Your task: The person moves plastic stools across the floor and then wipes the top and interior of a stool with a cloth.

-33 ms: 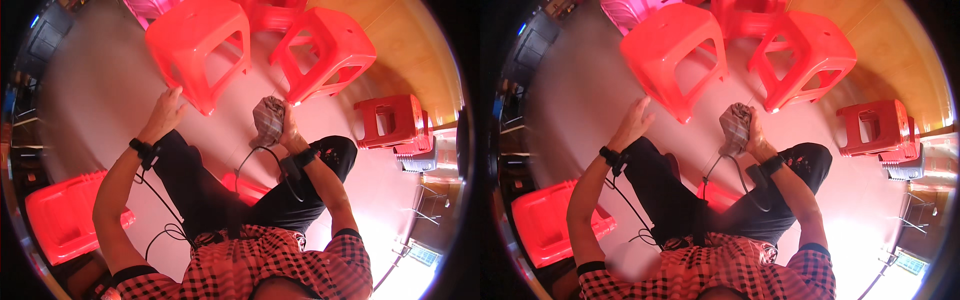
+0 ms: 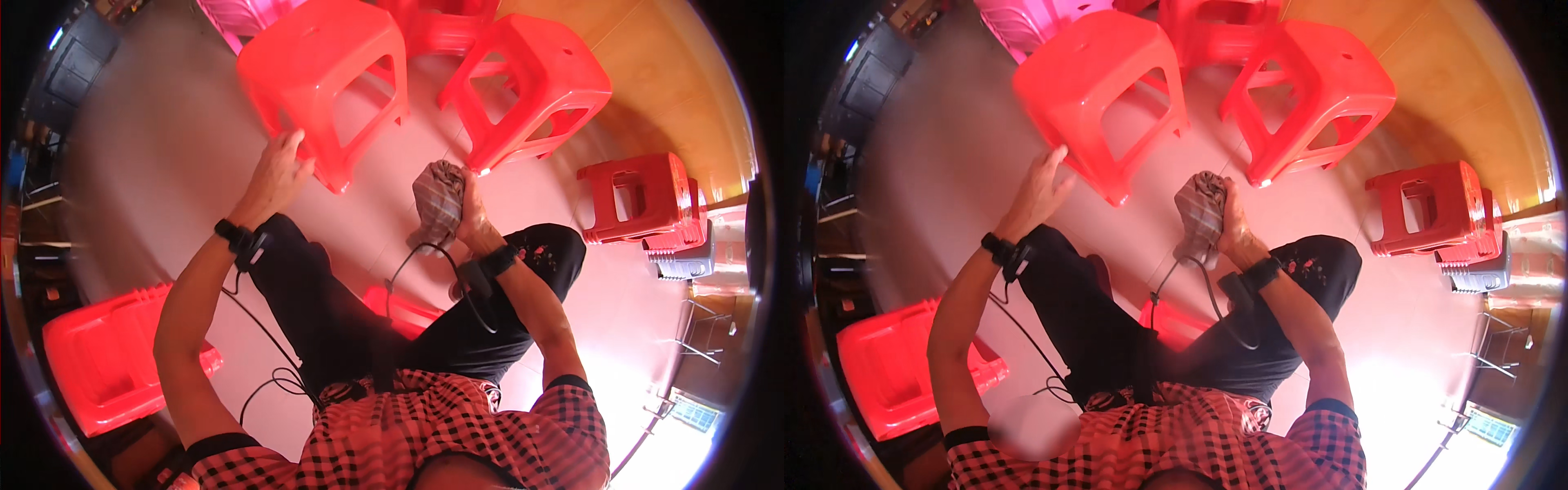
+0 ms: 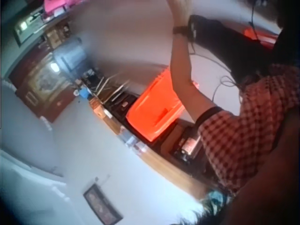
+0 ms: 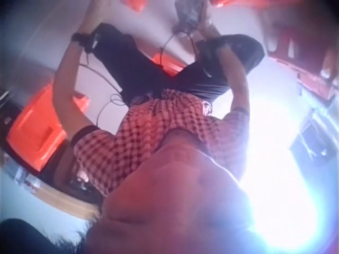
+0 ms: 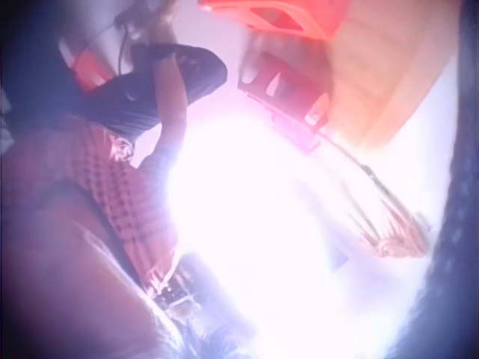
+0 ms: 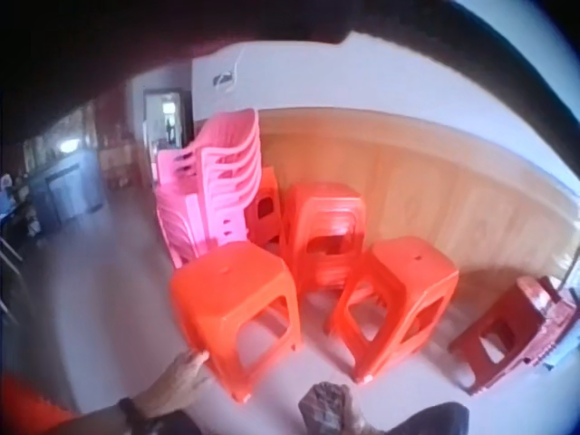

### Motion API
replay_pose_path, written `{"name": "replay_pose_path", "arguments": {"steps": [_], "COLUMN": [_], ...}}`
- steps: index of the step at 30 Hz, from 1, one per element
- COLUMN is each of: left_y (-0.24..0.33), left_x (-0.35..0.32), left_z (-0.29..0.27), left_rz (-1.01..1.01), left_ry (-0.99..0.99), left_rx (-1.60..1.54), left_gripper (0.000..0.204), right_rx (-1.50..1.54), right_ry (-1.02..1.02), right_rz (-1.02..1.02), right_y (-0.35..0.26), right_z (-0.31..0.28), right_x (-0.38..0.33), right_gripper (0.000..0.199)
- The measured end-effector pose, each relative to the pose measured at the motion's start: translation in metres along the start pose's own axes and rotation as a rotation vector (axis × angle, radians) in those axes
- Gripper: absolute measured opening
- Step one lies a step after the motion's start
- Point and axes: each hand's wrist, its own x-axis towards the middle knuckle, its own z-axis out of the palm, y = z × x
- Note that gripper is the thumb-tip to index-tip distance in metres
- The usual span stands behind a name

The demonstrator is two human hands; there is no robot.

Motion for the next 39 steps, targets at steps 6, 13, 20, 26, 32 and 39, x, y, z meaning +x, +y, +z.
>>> {"name": "replay_pose_path", "arguments": {"steps": [6, 13, 20, 26, 32, 39], "left_y": [0.005, -0.05, -0.065, -0.065, -0.018, 0.057], "left_x": [0.136, 0.185, 0.211, 0.201, 0.155, 0.091], "left_z": [0.014, 0.039, 0.036, 0.026, 0.027, 0.042], "left_rz": [-0.055, -0.303, -0.353, -0.274, -0.168, 0.008], "left_ry": [-0.041, -0.079, -0.12, -0.157, -0.208, -0.265], "left_rx": [0.285, 0.509, 0.356, 0.395, 0.368, 0.3], "left_gripper": [0.077, 0.098, 0.102, 0.1, 0.098, 0.1], "right_rx": [0.011, 0.074, 0.1, 0.101, 0.131, 0.098], "right_ry": [0.014, 0.043, -0.077, -0.058, -0.085, 0.003], "right_rz": [-0.054, 0.0, 0.022, 0.036, -0.031, -0.097], "right_y": [0.004, 0.004, 0.014, 0.012, 0.004, -0.009], "right_z": [0.013, 0.041, 0.027, 0.029, 0.036, 0.038], "right_x": [-0.033, -0.038, -0.037, -0.04, -0.042, -0.032], "right_gripper": [0.049, 0.048, 0.05, 0.051, 0.05, 0.05]}}
